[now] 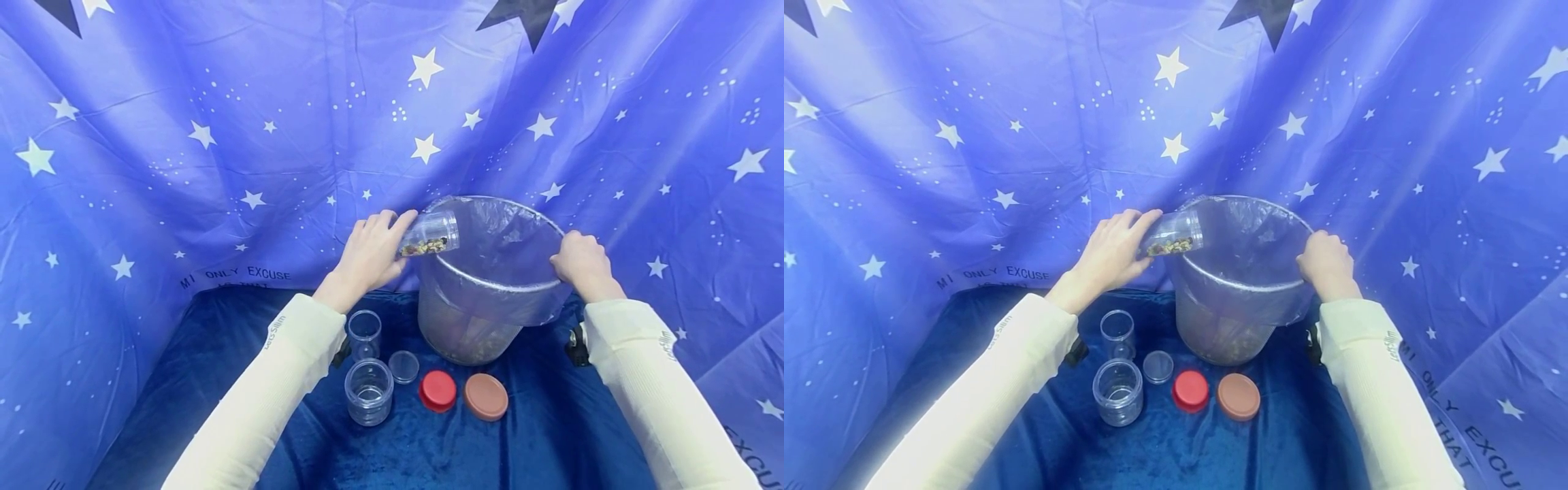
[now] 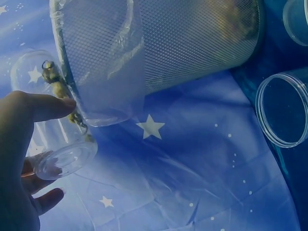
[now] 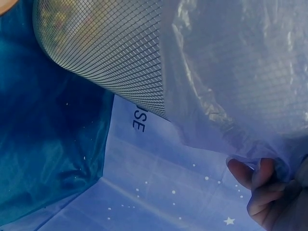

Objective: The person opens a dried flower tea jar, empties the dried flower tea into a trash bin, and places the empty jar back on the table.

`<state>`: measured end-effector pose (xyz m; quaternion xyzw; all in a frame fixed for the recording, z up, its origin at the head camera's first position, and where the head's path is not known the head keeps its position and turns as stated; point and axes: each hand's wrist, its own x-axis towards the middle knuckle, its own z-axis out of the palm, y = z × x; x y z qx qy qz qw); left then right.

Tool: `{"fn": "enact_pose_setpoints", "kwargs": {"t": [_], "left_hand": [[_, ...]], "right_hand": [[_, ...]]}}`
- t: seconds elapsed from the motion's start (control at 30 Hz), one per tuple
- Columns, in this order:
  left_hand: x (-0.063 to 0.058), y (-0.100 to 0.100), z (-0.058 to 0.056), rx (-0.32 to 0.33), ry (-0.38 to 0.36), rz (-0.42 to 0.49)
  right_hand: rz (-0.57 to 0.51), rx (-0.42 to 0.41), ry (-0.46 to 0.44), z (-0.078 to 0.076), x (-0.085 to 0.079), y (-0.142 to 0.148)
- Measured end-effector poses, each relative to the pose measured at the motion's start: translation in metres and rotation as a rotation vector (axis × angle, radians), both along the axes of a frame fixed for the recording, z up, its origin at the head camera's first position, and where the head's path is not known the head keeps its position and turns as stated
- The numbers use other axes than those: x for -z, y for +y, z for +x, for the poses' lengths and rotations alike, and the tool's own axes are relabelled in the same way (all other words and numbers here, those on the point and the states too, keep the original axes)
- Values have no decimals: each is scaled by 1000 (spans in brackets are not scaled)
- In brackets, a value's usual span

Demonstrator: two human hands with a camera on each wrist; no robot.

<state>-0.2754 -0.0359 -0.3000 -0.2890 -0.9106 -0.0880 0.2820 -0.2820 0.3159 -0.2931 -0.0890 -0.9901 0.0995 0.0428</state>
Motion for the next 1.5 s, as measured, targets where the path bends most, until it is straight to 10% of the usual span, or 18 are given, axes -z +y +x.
{"fn": "enact_pose_setpoints", "kwargs": {"t": [0.37, 0.73, 1.5], "left_hand": [[0, 3, -5, 108, 100, 71], [-2, 11, -1, 61, 345, -107], [-3, 20, 3, 33, 370, -158]], "right_hand": [[-7, 8, -14, -1, 1, 1], [-10, 13, -17, -1, 2, 0], [-10, 18, -23, 0, 0, -2]]}}
